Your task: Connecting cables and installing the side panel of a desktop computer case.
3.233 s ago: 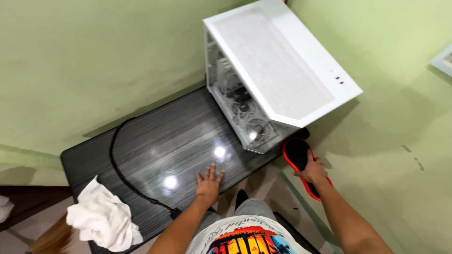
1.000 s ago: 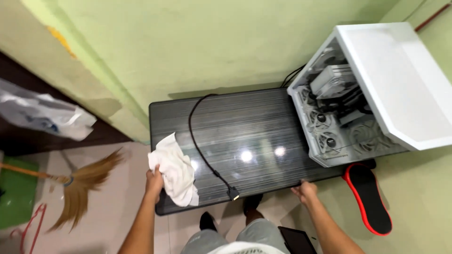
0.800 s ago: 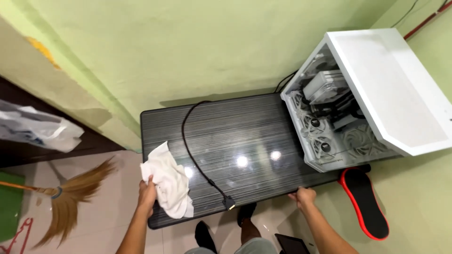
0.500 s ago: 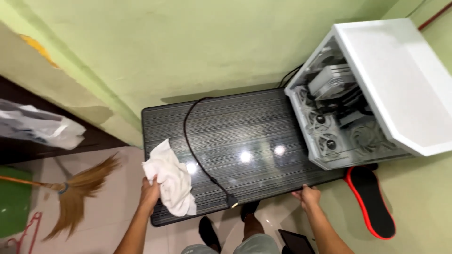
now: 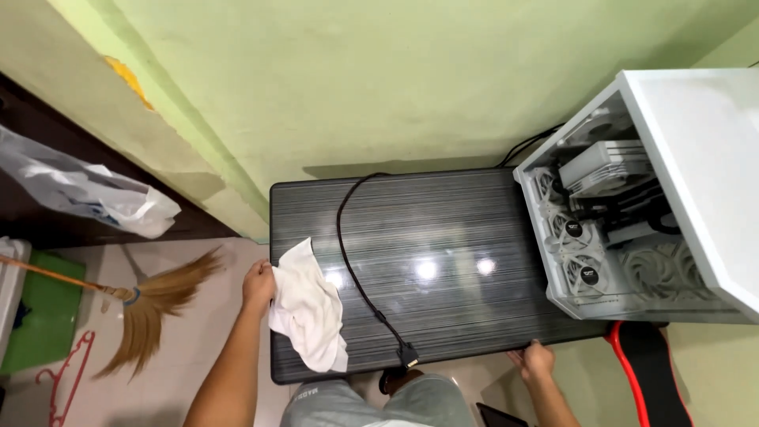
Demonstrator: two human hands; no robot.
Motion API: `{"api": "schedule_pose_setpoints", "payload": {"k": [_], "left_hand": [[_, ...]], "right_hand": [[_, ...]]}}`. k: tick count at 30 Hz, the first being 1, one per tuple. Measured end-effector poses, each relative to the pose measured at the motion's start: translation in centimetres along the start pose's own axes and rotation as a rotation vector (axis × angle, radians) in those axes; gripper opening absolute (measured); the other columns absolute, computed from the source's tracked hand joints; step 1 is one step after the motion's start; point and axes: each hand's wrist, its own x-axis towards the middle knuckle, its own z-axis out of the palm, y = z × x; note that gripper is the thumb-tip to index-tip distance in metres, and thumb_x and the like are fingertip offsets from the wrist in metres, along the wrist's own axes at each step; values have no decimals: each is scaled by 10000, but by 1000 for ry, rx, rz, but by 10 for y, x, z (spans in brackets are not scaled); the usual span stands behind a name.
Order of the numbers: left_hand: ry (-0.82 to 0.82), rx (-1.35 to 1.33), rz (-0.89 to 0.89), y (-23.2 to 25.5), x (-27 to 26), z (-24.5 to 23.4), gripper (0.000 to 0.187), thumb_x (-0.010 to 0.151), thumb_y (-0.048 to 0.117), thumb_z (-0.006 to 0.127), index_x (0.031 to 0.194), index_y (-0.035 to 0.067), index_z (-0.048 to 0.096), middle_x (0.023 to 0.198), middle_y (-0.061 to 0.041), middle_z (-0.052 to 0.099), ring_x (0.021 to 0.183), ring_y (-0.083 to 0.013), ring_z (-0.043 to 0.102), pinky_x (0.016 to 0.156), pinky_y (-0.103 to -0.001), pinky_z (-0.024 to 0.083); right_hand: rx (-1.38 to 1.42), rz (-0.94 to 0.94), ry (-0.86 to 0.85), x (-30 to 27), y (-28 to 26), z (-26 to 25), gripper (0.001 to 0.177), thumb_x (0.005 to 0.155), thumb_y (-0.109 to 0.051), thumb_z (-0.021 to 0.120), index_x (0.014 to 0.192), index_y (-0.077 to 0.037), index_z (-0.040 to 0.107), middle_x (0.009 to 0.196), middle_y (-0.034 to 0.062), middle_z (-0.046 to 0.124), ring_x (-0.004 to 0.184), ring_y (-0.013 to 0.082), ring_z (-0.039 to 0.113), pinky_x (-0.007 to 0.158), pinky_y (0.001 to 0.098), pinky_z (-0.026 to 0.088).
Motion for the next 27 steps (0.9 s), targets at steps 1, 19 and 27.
{"api": "schedule_pose_setpoints", "payload": {"k": [1, 19, 27], "left_hand": [[-9, 2, 0, 1, 5, -1, 436, 1031, 325, 529, 1345, 56, 665, 1306, -193, 691, 1205, -322, 650, 1026, -384, 489], [-148, 13, -5, 82, 147, 25, 325, 924, 214, 668, 1181, 16, 701, 1061, -184, 746, 981, -303, 704, 886, -389, 526], [-225, -168, -2, 92, 192, 48, 269, 908, 49, 631, 1166, 22, 701, 873, -77, 694, 781, -179, 634, 743, -320, 506]], "right_hand": [[1, 2, 8, -6, -2, 1, 260, 1103, -157, 392, 1181, 59, 513, 971, 202, 641, 755, 335, 667, 722, 567, 623], [-37, 126, 239, -62, -20, 62, 357, 1130, -148, 337, 1420, 50, 403, 1304, 241, 584, 1079, 426, 651, 908, 566, 574], [-9, 79, 214, -68, -13, 77, 359, 1131, -153, 304, 1372, 68, 454, 1298, 215, 607, 1077, 379, 660, 868, 568, 592]]}}
